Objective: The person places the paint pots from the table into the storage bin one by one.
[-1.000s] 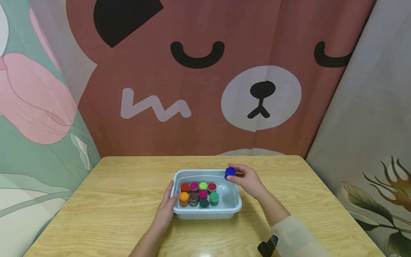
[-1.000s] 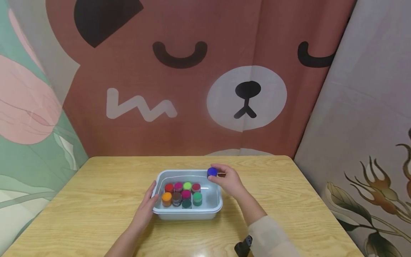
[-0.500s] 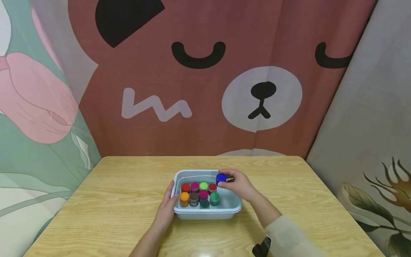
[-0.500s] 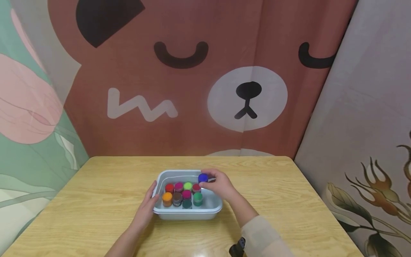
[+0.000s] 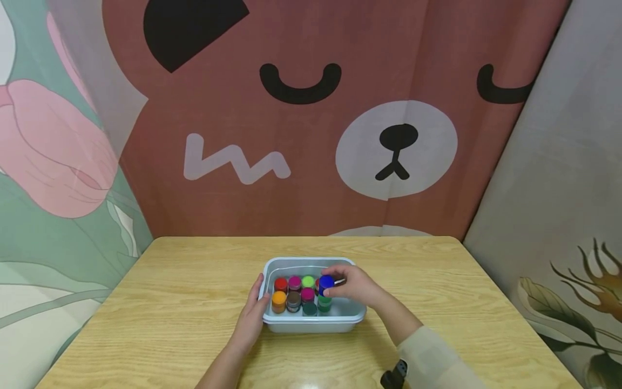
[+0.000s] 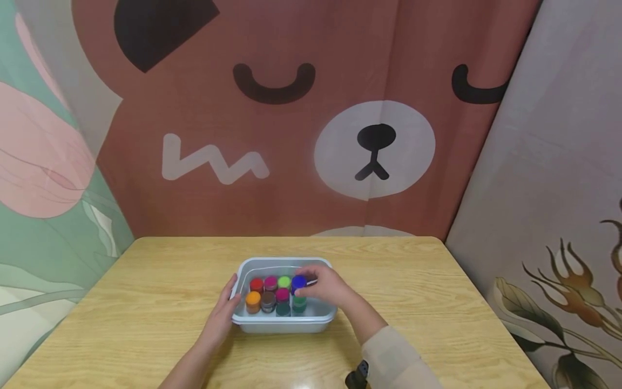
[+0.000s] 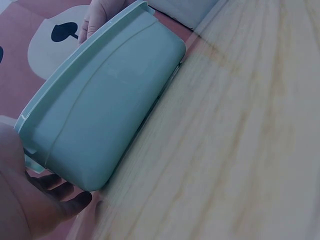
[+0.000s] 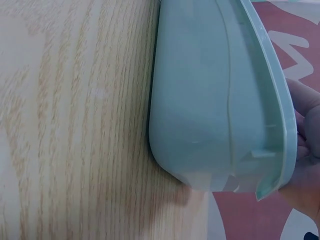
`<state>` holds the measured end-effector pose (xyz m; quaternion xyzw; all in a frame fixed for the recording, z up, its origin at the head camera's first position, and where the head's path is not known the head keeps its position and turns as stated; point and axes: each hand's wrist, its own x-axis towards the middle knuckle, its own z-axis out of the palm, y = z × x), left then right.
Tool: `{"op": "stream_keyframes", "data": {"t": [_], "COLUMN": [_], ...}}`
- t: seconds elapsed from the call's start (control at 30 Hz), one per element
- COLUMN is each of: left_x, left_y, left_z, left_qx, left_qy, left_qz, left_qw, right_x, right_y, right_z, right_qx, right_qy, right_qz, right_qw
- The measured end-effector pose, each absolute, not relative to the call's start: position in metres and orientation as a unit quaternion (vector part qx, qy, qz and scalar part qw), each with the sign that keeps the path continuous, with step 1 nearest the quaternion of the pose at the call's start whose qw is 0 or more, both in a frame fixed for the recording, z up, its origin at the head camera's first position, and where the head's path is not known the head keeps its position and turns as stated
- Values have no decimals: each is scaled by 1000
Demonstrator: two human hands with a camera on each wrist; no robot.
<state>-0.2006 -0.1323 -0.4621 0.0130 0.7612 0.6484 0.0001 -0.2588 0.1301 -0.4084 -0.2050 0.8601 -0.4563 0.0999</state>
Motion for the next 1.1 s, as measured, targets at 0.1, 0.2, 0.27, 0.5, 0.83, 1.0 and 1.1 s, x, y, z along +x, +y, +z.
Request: {"op": "stream_keyframes", "data": {"t": [0.1, 0.2, 0.27, 0.5, 0.83, 1.0, 1.1], "left_x": [-201, -201, -202, -202, -202, -202, -202], "left_y": [-132, -133, -133, -133, -133, -133, -133], "left_z": [-462, -463, -463, -465, -464, -464, -464], "left_qx": [13, 13, 13, 12, 11, 13, 16], "left_qy": [759, 757, 758, 757, 759, 758, 758], "left_qz": [650, 653, 652, 653, 650, 652, 652], "left_qw": [1, 2, 2, 1, 1, -1, -1], "right_x": [-258, -257, -256, -255, -252, -251, -251], "right_y": [129, 128, 127, 123, 119, 118, 118], "right_z": [-407, -406, -406, -405, -402, -401, -401], "right_qx": [-218, -227, -232, -236, -247, -248, -250], "right_qy": [865, 868, 869, 877, 887, 891, 891], "right_qz": [-437, -423, -415, -392, -360, -349, -346], "right_qw": [112, 127, 135, 148, 151, 152, 152]}}
